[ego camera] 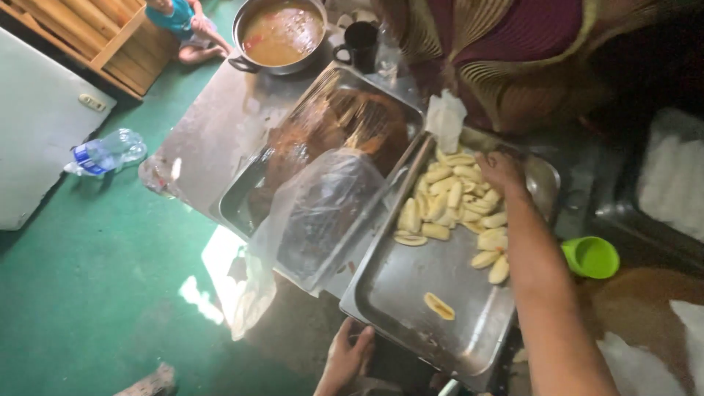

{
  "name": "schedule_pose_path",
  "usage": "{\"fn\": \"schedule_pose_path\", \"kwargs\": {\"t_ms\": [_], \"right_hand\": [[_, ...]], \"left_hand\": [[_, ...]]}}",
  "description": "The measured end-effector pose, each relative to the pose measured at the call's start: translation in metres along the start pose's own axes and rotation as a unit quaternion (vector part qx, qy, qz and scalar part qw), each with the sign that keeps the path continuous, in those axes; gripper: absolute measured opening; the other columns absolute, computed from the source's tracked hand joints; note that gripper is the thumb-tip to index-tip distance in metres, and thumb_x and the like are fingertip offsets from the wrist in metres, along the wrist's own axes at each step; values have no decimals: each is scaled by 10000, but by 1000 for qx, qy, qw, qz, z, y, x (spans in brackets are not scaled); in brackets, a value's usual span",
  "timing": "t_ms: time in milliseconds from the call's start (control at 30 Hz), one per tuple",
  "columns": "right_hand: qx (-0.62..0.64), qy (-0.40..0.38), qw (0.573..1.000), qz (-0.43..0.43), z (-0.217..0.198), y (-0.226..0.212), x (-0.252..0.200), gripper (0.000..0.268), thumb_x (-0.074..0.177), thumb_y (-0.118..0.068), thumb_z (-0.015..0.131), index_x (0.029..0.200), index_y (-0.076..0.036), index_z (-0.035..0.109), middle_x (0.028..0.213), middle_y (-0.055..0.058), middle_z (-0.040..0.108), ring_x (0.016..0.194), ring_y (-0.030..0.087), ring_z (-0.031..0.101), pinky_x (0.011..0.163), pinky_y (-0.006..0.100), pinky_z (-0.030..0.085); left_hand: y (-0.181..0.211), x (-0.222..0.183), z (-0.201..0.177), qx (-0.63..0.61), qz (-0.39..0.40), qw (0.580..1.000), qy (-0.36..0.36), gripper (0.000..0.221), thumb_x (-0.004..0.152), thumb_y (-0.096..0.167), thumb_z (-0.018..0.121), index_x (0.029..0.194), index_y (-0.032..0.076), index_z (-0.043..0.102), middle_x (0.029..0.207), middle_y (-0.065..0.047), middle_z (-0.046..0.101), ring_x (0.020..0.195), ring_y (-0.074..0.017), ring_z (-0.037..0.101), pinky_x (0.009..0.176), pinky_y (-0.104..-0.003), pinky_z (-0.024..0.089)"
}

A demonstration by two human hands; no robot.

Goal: Wrapping peeled banana slices in thin white wrappers to prepare them for frying or cooking.

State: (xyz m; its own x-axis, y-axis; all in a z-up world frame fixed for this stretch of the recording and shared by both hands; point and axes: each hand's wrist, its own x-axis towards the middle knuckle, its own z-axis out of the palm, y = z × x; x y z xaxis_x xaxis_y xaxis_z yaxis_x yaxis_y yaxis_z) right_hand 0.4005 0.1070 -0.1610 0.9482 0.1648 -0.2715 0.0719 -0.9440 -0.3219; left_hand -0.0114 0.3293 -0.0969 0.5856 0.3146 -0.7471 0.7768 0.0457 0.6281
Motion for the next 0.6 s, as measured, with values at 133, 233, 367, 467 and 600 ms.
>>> {"fn": "schedule_pose_path", "kwargs": {"t_ms": [133, 233, 367, 467, 600], "right_hand": [[-40, -87, 995, 34, -17, -88, -27, 676, 751, -658, 290, 1235, -216, 459, 1254, 146, 409, 1137, 390, 380, 913, 515, 265], [-84, -173, 979, 70, -20, -107, -54, 704, 710, -704, 325, 1229, -251, 469, 1328, 131, 361, 1228, 349, 306, 996, 488, 191], [-99, -245, 960, -96, 2, -90, -102, 605, 736, -626, 347, 1150, -205, 481, 1123, 53, 469, 1037, 244, 458, 887, 413, 261], [-45, -208, 974, -81, -29, -83, -113, 464, 734, -516, 485, 1038, -184, 596, 1045, 55, 535, 991, 223, 501, 818, 365, 378], [-100, -113, 974, 170, -68, -43, -79, 630, 819, -569, 276, 1313, -181, 310, 1385, 117, 237, 1264, 391, 194, 1014, 505, 139]], "left_hand": [[-16, 25, 4, -12, 35, 999, -38, 244, 767, 343, 542, 869, 134, 613, 699, -17, 664, 667, -97, 630, 664, -239, 471], [-33, 35, 12, -148, 45, 986, -67, 210, 810, 270, 556, 741, 74, 525, 632, -32, 533, 616, -119, 619, 608, -249, 466], [-34, 40, 10, -130, 8, 990, -49, 231, 790, 304, 538, 860, 89, 587, 721, -48, 634, 714, -124, 643, 684, -256, 479], [-17, 41, 0, -82, 3, 996, -33, 225, 775, 310, 533, 862, 116, 607, 717, -52, 687, 705, -128, 659, 713, -251, 469], [-21, 39, 4, -100, 7, 995, -23, 222, 766, 302, 555, 814, 90, 603, 679, -57, 653, 651, -117, 595, 631, -251, 469]]}}
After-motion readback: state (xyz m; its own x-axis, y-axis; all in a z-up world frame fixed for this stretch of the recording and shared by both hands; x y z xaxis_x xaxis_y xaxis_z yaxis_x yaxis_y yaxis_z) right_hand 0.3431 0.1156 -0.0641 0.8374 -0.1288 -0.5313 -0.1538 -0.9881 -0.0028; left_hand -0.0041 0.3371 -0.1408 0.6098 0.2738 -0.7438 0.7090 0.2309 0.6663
